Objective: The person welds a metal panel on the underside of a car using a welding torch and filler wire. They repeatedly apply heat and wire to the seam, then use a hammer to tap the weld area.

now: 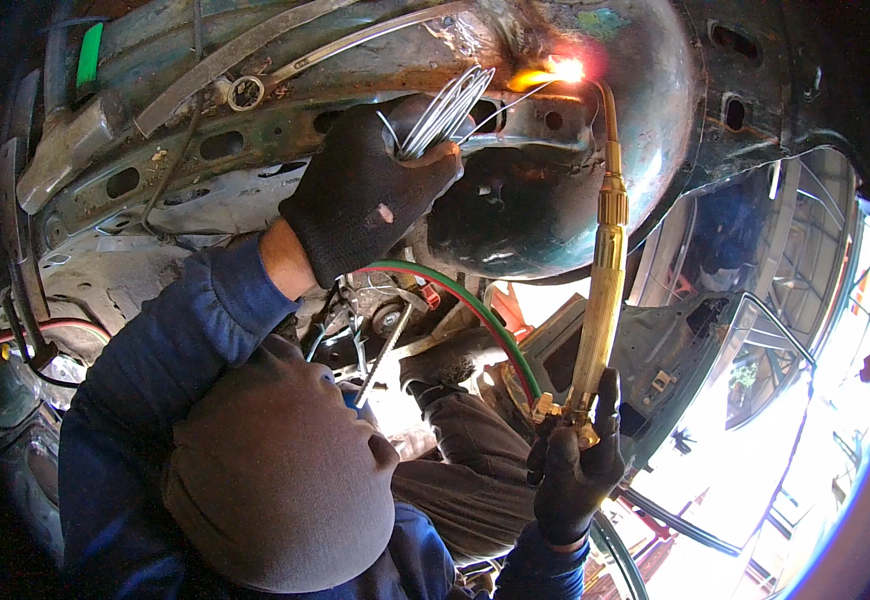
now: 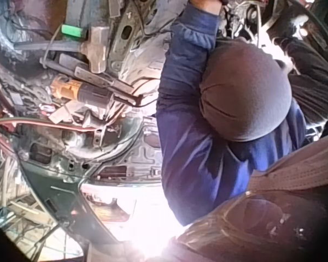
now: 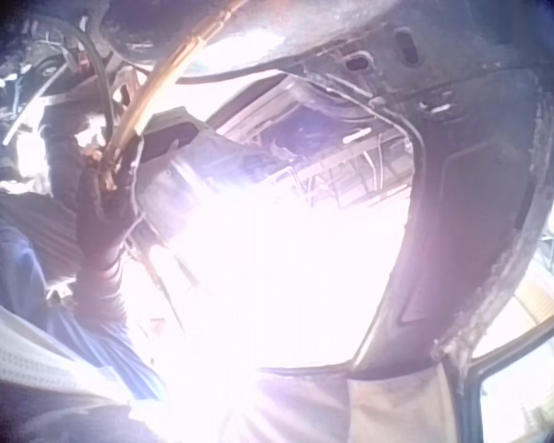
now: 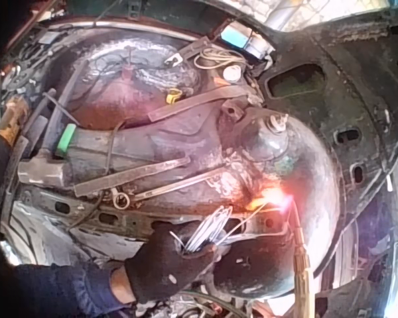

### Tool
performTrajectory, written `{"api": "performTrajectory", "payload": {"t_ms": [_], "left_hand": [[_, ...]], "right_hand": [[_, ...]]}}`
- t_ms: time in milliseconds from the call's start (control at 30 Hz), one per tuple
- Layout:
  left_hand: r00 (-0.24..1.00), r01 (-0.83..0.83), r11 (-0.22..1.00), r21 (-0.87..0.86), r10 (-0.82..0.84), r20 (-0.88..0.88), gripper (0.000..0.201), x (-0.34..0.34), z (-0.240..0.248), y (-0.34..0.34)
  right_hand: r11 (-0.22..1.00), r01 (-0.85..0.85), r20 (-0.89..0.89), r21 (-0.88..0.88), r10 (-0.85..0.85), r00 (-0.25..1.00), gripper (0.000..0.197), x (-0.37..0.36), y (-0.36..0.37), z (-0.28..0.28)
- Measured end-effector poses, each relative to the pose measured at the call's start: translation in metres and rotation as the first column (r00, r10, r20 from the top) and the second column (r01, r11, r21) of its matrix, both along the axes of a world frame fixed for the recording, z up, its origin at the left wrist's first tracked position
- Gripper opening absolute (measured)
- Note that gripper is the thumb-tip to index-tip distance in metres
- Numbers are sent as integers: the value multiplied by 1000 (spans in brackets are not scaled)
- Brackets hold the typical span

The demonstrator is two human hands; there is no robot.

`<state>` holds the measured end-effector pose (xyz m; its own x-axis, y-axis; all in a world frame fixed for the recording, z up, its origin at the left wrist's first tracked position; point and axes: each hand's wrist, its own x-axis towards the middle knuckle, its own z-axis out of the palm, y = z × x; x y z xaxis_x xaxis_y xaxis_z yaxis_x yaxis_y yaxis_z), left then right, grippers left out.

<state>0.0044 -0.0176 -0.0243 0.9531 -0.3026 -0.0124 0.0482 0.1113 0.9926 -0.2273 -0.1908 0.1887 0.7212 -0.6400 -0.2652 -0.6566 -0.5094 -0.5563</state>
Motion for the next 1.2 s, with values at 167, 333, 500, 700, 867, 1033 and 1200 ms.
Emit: {"api": "performTrajectory", "payload": {"t_ms": [167,333,500,700,867,1033,1200], "left_hand": [[998,17,999,-30,-18,-52,30,0,1,2],[999,26,999,-41,-28,-40,30,0,2,2],[998,14,998,-57,-18,-62,31,-1,3,1],[1000,4,1000,-25,-5,-23,32,0,2,0],[1000,-18,1000,-5,18,25,31,-1,-3,-3],[1000,-14,1000,16,13,29,30,-1,2,0],[1000,-5,1000,10,5,25,30,-1,-5,-3]], "right_hand": [[999,-27,-9,-35,26,1000,84,0,0,0],[1000,13,14,-1,-13,1000,84,3,4,0],[1000,-6,28,23,5,1000,83,1,3,2],[999,-37,23,-38,38,999,83,1,2,-1],[987,-138,32,-84,141,990,81,-2,-3,-6],[985,-137,19,-104,140,990,80,-4,-5,-7],[994,-86,36,-69,88,995,78,0,2,-5]]}}
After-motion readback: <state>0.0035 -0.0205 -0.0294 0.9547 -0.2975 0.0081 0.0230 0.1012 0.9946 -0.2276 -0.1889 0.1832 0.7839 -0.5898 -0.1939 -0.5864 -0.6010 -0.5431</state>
